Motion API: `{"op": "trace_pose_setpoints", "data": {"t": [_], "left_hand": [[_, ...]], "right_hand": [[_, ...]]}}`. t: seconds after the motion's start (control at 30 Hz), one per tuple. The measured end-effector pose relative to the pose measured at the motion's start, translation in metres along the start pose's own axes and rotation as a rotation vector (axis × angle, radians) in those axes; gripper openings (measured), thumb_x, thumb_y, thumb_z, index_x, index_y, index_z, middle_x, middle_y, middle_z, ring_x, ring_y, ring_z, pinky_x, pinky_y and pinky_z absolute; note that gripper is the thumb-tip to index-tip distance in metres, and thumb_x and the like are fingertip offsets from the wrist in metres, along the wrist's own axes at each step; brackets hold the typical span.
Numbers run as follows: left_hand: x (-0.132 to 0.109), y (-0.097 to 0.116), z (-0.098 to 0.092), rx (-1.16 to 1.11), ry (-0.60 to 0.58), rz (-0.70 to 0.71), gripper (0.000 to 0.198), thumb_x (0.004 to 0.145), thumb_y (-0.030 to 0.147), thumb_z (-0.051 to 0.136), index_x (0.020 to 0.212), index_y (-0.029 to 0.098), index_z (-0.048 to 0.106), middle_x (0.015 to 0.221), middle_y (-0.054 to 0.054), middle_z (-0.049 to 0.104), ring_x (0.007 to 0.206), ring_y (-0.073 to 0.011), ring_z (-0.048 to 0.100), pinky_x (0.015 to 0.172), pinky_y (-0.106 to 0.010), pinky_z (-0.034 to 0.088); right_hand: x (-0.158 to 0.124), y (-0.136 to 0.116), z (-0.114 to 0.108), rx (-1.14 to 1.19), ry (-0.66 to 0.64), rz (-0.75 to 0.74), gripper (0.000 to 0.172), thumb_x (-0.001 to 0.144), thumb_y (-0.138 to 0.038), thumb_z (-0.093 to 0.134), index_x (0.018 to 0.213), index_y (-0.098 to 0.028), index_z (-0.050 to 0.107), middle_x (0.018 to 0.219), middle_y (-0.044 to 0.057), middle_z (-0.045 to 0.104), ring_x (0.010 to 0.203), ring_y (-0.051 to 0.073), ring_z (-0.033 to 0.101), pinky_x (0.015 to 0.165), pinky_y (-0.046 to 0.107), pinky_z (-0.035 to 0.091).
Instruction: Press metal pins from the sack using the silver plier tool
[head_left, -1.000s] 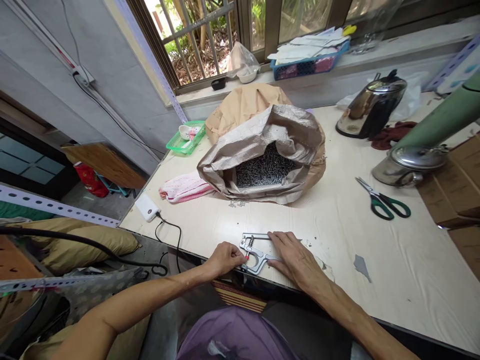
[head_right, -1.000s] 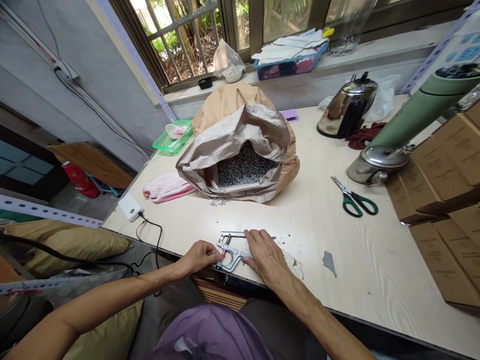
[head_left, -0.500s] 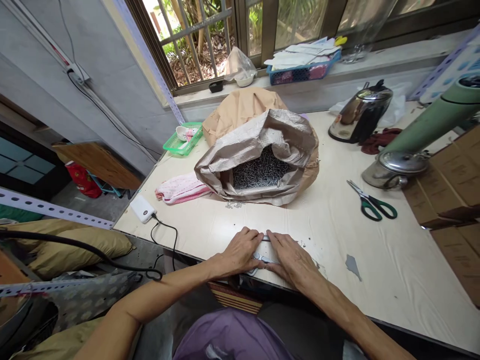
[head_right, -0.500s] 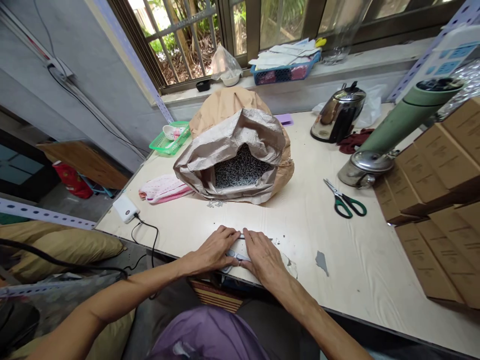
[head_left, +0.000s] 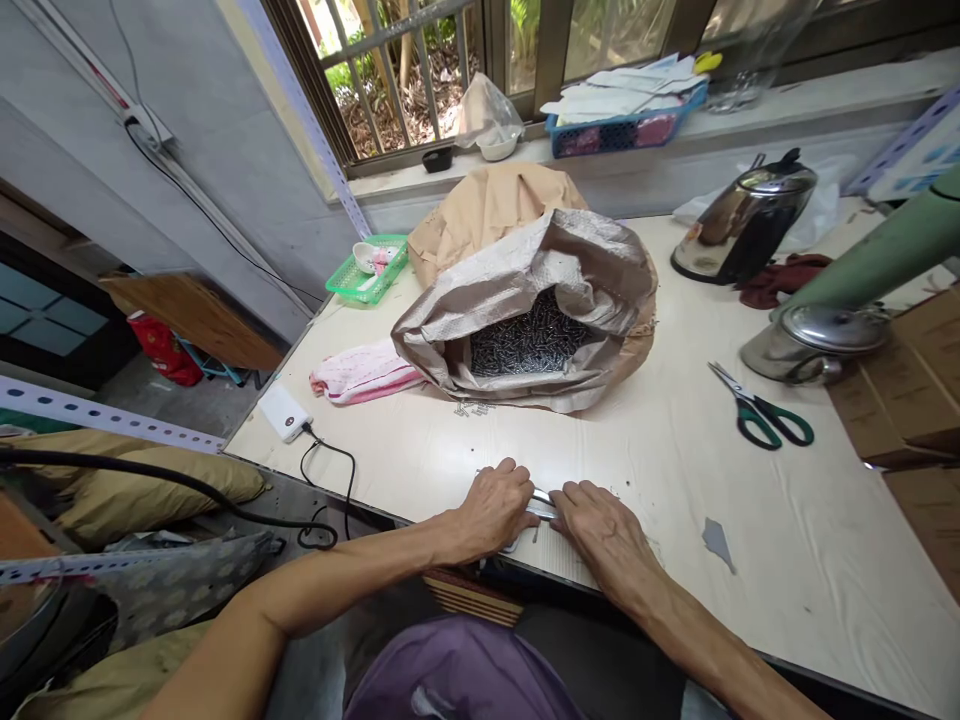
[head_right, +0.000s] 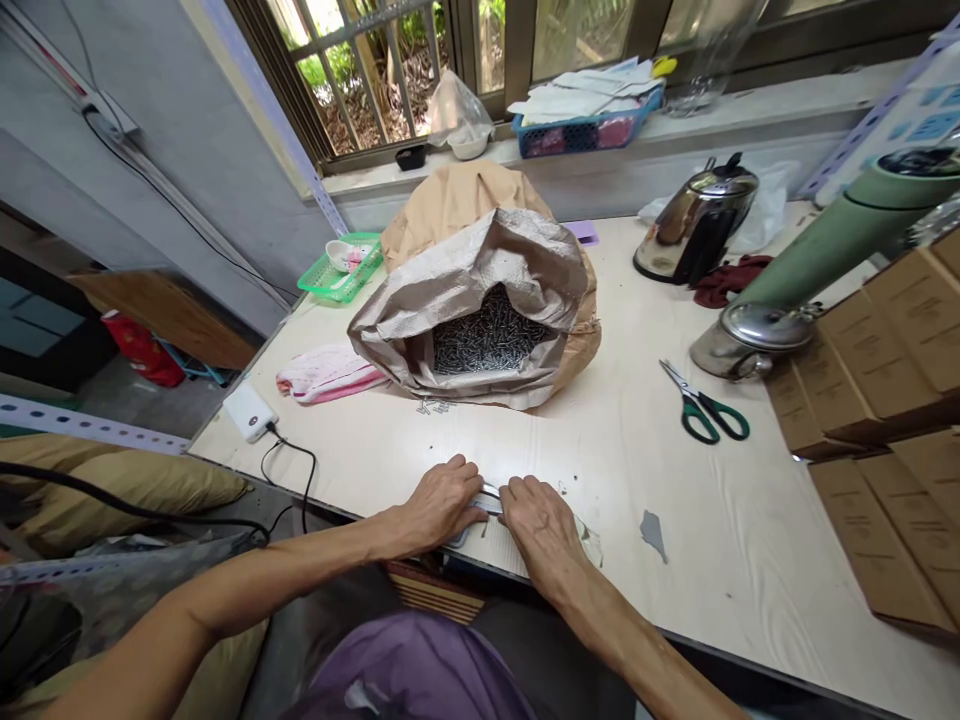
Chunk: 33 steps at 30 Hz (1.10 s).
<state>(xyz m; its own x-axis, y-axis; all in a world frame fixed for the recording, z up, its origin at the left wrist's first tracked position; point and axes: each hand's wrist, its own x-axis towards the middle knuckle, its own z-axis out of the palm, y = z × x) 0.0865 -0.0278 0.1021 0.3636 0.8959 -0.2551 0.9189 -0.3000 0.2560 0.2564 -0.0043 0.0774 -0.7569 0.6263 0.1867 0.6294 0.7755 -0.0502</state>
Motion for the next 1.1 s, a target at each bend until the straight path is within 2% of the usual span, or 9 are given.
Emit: {"op": "trace_pose_setpoints", "data": {"t": [0.23,0.3,0.37,0.43,0.57,0.7,0.8,1.0,1.1], "left_hand": [[0.0,-0.001,0.006,-0.063,0.029,-0.025,0.015,0.084,0.03,0.06,0.08,0.015,0.058,0.088,-0.007,0.058,0.094,-0.024,0.05,0.075,-0.035,0.047],[-0.001,-0.005,0.008,-0.089,0.071,-0.032,0.023,0.081,0.034,0.063,0.091,0.014,0.058,0.092,-0.008,0.058,0.095,-0.0252,0.05,0.078,-0.037,0.047],[-0.005,-0.012,0.01,-0.159,0.159,-0.027,0.045,0.076,0.039,0.068,0.111,0.014,0.053,0.103,-0.01,0.057,0.099,-0.0261,0.05,0.083,-0.04,0.047],[-0.013,-0.022,0.01,-0.273,0.296,-0.024,0.057,0.077,0.04,0.067,0.125,0.017,0.045,0.114,-0.011,0.054,0.104,-0.0252,0.049,0.088,-0.041,0.045],[-0.036,-0.048,0.007,-0.449,0.578,-0.173,0.027,0.089,0.031,0.049,0.111,0.019,0.057,0.099,-0.008,0.058,0.097,-0.0209,0.054,0.087,-0.037,0.045],[-0.058,-0.068,0.009,-0.514,0.679,-0.351,0.019,0.089,0.025,0.046,0.092,0.017,0.063,0.084,-0.005,0.059,0.081,-0.0168,0.056,0.077,-0.031,0.046],[-0.067,-0.072,0.016,-0.468,0.636,-0.349,0.02,0.09,0.023,0.045,0.087,0.016,0.064,0.082,-0.005,0.059,0.08,-0.0167,0.054,0.074,-0.029,0.044],[-0.054,-0.052,0.03,-0.206,0.306,0.055,0.02,0.089,0.031,0.051,0.105,0.025,0.063,0.095,-0.005,0.057,0.088,-0.0176,0.05,0.074,-0.027,0.042],[-0.037,-0.044,0.037,-0.063,0.207,0.122,0.015,0.09,0.029,0.049,0.093,0.022,0.063,0.09,-0.005,0.058,0.084,-0.0175,0.049,0.071,-0.027,0.041]], "right_hand": [[-0.004,0.002,0.005,0.016,0.017,-0.001,0.017,0.087,-0.017,0.042,0.078,-0.021,0.056,0.072,0.004,0.058,0.07,0.017,0.052,0.067,0.03,0.036],[-0.005,0.003,0.008,-0.012,0.078,0.018,0.019,0.088,-0.021,0.041,0.096,-0.019,0.058,0.088,0.008,0.063,0.084,0.02,0.056,0.073,0.032,0.039],[-0.006,0.003,0.009,-0.028,0.154,0.031,0.028,0.088,-0.026,0.04,0.111,-0.019,0.055,0.111,0.013,0.059,0.104,0.024,0.052,0.08,0.035,0.04],[-0.007,0.0,0.009,-0.016,0.166,0.02,0.027,0.088,-0.023,0.038,0.109,-0.021,0.055,0.115,0.012,0.057,0.11,0.025,0.049,0.083,0.037,0.039],[-0.007,-0.013,0.004,0.053,0.09,-0.026,0.021,0.086,-0.01,0.037,0.087,-0.022,0.055,0.082,0.004,0.057,0.078,0.018,0.052,0.073,0.032,0.039],[-0.002,-0.02,0.008,0.132,0.174,0.025,0.02,0.091,-0.016,0.033,0.085,-0.02,0.051,0.077,0.003,0.053,0.066,0.014,0.049,0.066,0.028,0.039],[0.001,-0.015,0.012,0.148,0.244,0.102,0.021,0.093,-0.019,0.031,0.09,-0.018,0.051,0.078,0.004,0.053,0.066,0.015,0.05,0.065,0.028,0.04],[-0.016,0.007,0.01,0.086,0.302,0.255,0.02,0.092,-0.025,0.032,0.091,-0.02,0.051,0.077,0.006,0.054,0.068,0.019,0.053,0.061,0.032,0.041],[-0.029,0.016,0.013,0.053,0.319,0.296,0.017,0.091,-0.024,0.032,0.091,-0.021,0.049,0.075,0.006,0.054,0.069,0.02,0.055,0.06,0.033,0.043]]}}
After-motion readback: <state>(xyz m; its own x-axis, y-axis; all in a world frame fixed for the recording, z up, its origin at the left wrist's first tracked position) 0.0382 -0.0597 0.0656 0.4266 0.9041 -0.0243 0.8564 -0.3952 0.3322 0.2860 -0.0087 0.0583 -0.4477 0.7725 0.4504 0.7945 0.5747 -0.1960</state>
